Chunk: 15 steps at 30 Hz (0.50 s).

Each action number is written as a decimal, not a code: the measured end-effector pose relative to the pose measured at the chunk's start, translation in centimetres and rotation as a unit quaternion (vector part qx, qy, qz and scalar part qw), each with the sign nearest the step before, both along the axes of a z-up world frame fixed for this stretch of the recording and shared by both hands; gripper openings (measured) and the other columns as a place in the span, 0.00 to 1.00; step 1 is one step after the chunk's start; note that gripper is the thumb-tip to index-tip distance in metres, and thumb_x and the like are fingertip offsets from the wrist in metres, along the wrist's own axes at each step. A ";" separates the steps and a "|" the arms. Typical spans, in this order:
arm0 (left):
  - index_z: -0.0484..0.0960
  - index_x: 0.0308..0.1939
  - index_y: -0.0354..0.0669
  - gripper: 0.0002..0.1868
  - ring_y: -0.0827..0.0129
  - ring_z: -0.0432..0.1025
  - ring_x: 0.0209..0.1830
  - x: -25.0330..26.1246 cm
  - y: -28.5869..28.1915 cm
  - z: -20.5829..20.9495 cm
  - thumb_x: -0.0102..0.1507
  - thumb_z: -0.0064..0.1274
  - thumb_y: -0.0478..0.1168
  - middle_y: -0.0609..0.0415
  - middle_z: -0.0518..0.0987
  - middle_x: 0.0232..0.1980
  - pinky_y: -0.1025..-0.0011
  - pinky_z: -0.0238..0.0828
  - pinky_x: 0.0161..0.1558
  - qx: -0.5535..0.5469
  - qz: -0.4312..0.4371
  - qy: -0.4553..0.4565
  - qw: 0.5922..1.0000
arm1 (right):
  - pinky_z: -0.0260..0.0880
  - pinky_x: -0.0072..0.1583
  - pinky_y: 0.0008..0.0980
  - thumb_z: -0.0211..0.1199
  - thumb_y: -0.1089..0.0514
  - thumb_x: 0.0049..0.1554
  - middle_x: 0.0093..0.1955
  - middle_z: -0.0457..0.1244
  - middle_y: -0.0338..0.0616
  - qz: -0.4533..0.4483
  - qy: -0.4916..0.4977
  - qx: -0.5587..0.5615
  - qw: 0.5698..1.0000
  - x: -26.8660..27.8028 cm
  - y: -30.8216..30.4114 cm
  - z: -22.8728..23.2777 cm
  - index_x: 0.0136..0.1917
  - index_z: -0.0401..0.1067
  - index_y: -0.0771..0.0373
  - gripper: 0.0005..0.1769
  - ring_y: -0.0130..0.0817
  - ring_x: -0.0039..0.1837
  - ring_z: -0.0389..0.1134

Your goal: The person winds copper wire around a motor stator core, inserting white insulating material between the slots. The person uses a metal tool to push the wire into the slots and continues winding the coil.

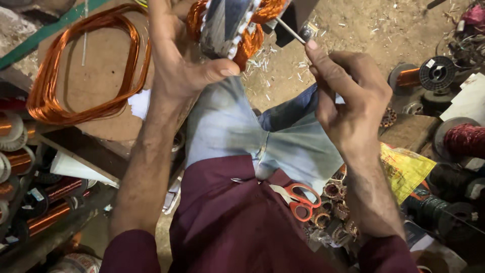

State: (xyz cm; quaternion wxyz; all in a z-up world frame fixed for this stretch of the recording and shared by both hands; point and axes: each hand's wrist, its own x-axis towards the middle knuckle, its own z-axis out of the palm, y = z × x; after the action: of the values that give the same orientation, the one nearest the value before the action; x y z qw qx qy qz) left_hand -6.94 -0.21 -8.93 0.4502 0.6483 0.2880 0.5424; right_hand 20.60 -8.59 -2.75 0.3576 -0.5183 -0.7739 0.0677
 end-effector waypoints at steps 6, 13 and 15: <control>0.47 0.80 0.38 0.64 0.61 0.70 0.71 -0.9 1.4 -1.9 0.58 0.61 0.74 0.45 0.69 0.73 0.69 0.70 0.73 0.191 0.116 0.189 0.956 | 0.72 0.51 0.30 0.59 0.79 0.56 0.48 0.67 0.46 0.066 0.025 -0.035 0.997 1.8 1.7 0.0 0.72 0.73 0.54 0.35 0.32 0.48 0.71; 0.65 0.74 0.42 0.55 0.60 0.76 0.68 -1.1 2.2 -1.0 0.55 0.54 0.75 0.45 0.75 0.65 0.65 0.72 0.68 0.204 0.099 0.200 0.953 | 0.61 0.32 0.34 0.66 0.73 0.54 0.38 0.67 0.45 0.007 -0.227 0.017 0.974 -1.1 0.9 4.2 0.66 0.78 0.60 0.27 0.33 0.32 0.64; 0.64 0.74 0.42 0.55 0.60 0.75 0.68 -0.5 2.4 -0.4 0.54 0.55 0.75 0.45 0.74 0.66 0.65 0.73 0.69 0.205 0.096 0.208 0.952 | 0.64 0.35 0.35 0.65 0.69 0.45 0.38 0.66 0.45 -0.009 -0.277 0.025 0.960 -1.7 0.2 5.4 0.65 0.78 0.59 0.33 0.36 0.34 0.66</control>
State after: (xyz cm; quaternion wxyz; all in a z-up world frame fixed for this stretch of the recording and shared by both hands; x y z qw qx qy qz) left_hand -7.47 2.24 -9.28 0.1835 0.7942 0.3193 0.4834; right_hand 18.93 -8.37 2.63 0.1424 -0.5149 -0.8393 -0.1013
